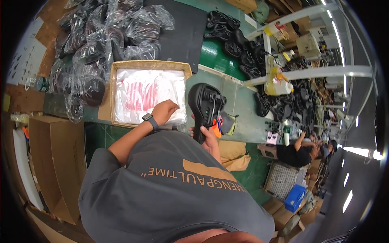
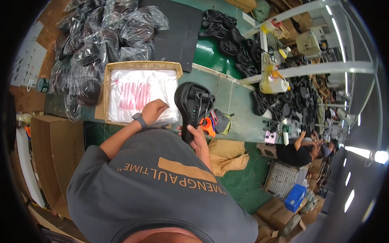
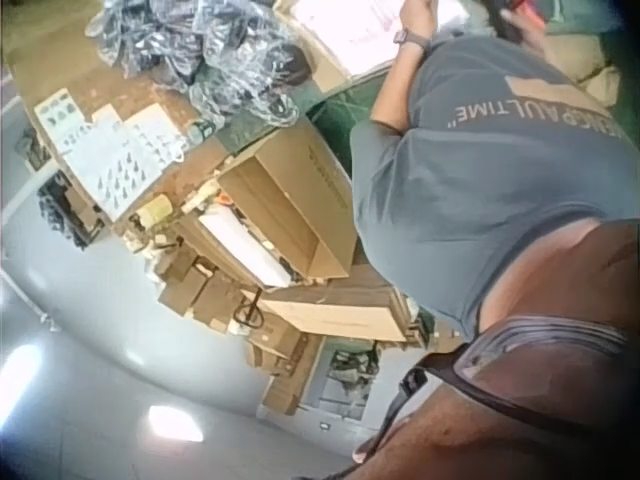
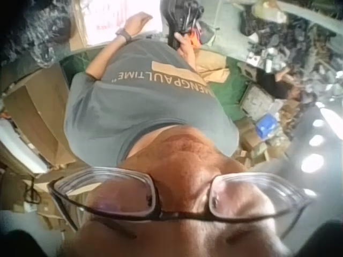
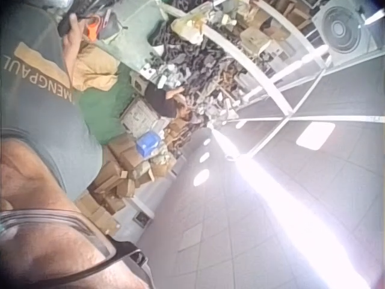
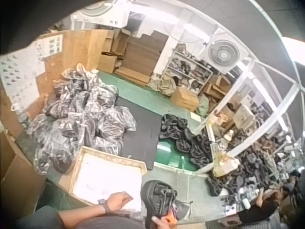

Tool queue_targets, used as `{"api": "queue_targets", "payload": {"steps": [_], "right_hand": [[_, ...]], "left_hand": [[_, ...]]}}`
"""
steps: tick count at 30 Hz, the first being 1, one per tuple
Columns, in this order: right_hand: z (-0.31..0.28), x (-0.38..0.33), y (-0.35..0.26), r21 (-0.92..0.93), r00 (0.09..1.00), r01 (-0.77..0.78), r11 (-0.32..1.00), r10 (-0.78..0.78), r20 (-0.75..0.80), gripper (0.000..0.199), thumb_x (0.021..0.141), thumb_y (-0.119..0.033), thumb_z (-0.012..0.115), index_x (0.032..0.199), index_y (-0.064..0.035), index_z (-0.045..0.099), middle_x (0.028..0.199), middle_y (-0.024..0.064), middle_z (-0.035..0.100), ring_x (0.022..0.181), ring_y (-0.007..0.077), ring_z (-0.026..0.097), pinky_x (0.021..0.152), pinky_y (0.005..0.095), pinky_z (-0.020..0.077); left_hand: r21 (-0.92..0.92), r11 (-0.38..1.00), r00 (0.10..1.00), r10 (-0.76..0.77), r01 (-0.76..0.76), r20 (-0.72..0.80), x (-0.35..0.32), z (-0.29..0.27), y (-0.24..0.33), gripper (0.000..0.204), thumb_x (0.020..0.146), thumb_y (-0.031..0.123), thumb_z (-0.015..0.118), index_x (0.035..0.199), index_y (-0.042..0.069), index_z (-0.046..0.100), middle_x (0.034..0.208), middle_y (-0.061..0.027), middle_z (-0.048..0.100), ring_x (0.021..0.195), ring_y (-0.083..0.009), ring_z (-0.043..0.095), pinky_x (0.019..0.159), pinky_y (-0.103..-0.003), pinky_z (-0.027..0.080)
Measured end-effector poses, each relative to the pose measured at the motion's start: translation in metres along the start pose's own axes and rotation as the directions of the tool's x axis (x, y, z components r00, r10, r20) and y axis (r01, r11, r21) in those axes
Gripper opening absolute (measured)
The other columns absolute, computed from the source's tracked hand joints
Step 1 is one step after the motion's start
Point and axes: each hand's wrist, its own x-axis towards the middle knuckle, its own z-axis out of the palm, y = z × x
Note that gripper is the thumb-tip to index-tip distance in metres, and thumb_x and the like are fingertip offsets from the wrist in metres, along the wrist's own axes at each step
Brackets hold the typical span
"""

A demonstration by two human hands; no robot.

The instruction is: Assemble a cardboard box and pack bicycle seats into individual plastic bags.

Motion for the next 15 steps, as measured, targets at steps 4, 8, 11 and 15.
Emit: {"api": "queue_targets", "payload": {"steps": [4,8,11,15], "right_hand": [[0.010,0.028,0.016,0.040,0.990,-0.142,0.989,0.143,-0.019,0.044,0.099,-0.018,0.073,0.135,0.0027,0.058,0.107,0.0204,0.074,0.088,0.0287,0.076,0.079,0.0408,0.0661],[-0.006,0.042,0.016,0.082,0.982,-0.183,0.980,0.186,-0.030,0.036,0.100,-0.021,0.073,0.124,0.0031,0.061,0.108,0.0188,0.070,0.088,0.0276,0.072,0.079,0.0395,0.0641],[0.003,0.031,0.013,0.595,0.977,-0.212,0.775,0.175,0.120,0.040,0.101,-0.026,0.073,0.124,0.0044,0.059,0.106,0.0180,0.065,0.092,0.0274,0.066,0.083,0.0387,0.0600],[-0.001,0.020,-0.004,0.399,0.992,0.072,0.914,-0.107,0.065,0.042,0.097,-0.027,0.077,0.124,0.0009,0.061,0.107,0.0157,0.066,0.100,0.0258,0.065,0.086,0.0385,0.0573]], "left_hand": [[-0.067,0.996,0.933,0.076,-0.056,0.353,-0.004,0.007,0.028,0.018,0.098,0.011,0.064,0.109,0.002,0.076,0.101,-0.0191,0.076,0.092,-0.0372,0.072,0.084,-0.044,0.056],[-0.449,0.846,0.917,-0.109,0.289,0.384,-0.021,-0.008,0.035,0.018,0.101,0.010,0.062,0.103,-0.002,0.075,0.105,-0.0116,0.078,0.096,-0.0275,0.074,0.087,-0.038,0.057],[-0.867,0.387,0.949,-0.169,0.313,0.267,-0.029,-0.046,0.038,0.022,0.106,0.012,0.057,0.107,-0.002,0.073,0.112,-0.0082,0.076,0.107,-0.0236,0.073,0.095,-0.037,0.057],[-0.910,-0.411,0.929,-0.314,0.052,0.195,-0.011,-0.123,-0.001,0.025,0.109,0.017,0.054,0.121,0.001,0.068,0.116,-0.0096,0.075,0.108,-0.0220,0.072,0.098,-0.040,0.058]]}}
